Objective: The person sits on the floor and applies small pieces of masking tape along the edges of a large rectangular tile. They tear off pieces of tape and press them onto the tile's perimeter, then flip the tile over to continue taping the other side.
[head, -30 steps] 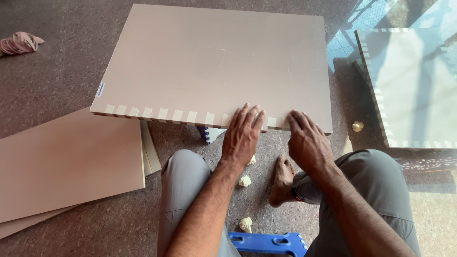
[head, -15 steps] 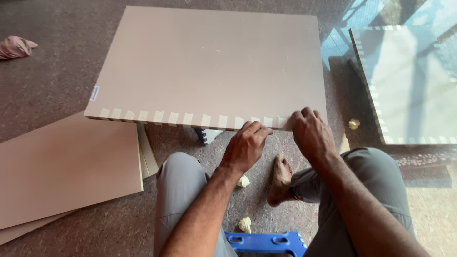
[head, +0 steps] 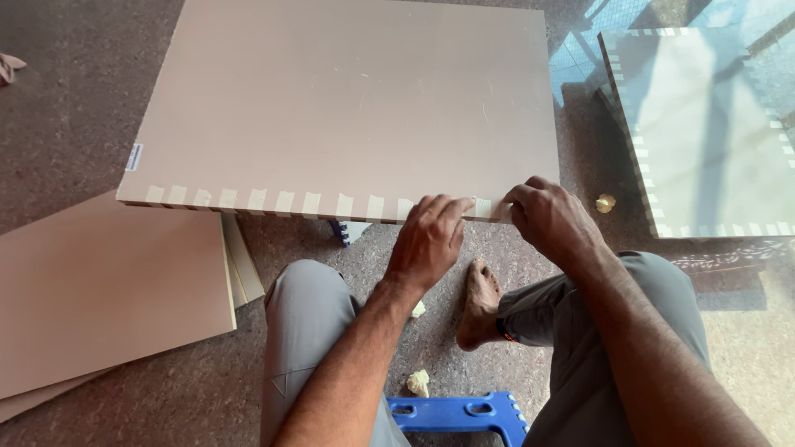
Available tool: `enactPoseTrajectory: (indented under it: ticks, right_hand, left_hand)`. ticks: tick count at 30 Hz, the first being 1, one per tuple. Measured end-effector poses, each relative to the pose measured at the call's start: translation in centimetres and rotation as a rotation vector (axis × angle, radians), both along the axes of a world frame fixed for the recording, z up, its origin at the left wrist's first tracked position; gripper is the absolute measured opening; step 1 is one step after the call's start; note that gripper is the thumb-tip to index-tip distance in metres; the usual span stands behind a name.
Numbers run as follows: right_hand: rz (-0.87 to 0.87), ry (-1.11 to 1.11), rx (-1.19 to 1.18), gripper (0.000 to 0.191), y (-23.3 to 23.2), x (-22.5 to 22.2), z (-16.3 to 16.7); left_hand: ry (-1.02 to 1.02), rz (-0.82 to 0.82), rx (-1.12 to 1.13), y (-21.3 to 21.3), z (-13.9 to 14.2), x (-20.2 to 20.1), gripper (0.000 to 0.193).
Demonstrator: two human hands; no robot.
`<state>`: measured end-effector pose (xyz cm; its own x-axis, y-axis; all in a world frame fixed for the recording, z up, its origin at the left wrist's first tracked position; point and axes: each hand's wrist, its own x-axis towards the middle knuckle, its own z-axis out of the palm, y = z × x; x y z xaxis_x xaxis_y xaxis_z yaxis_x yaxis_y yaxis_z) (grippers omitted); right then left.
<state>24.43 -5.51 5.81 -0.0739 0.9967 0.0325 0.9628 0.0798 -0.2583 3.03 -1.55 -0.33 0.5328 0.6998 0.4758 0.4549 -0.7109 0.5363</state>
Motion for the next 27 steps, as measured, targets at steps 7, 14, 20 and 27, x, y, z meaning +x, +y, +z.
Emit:
enactPoseTrajectory:
  ticks: [7, 14, 20, 27]
  right_hand:
    - [0.098, -0.355, -0.056, 0.016, 1.0, -0.3, -0.3]
    - [0.233, -0.307, -0.009, 0.016, 1.3, 1.1, -0.6]
    - [0.073, 0.093, -0.300, 0.015, -1.6, 0.4, 0.6]
    - [-0.055, 0.026, 0.150, 0.031, -3.4, -0.6, 1.4]
  left_hand:
    - [0.009, -0.009, 0.012, -0.3, -0.9, 0.8, 0.029]
    - [-0.021, -0.045, -0.580, -3.7, -2.6, 3.3, 0.031]
    - [-0.510, 0.015, -1.548, -3.8, -1.4, 4.8, 0.056]
    - [-0.708, 0.052, -1.597, -3.4, -0.2, 7.5, 0.058]
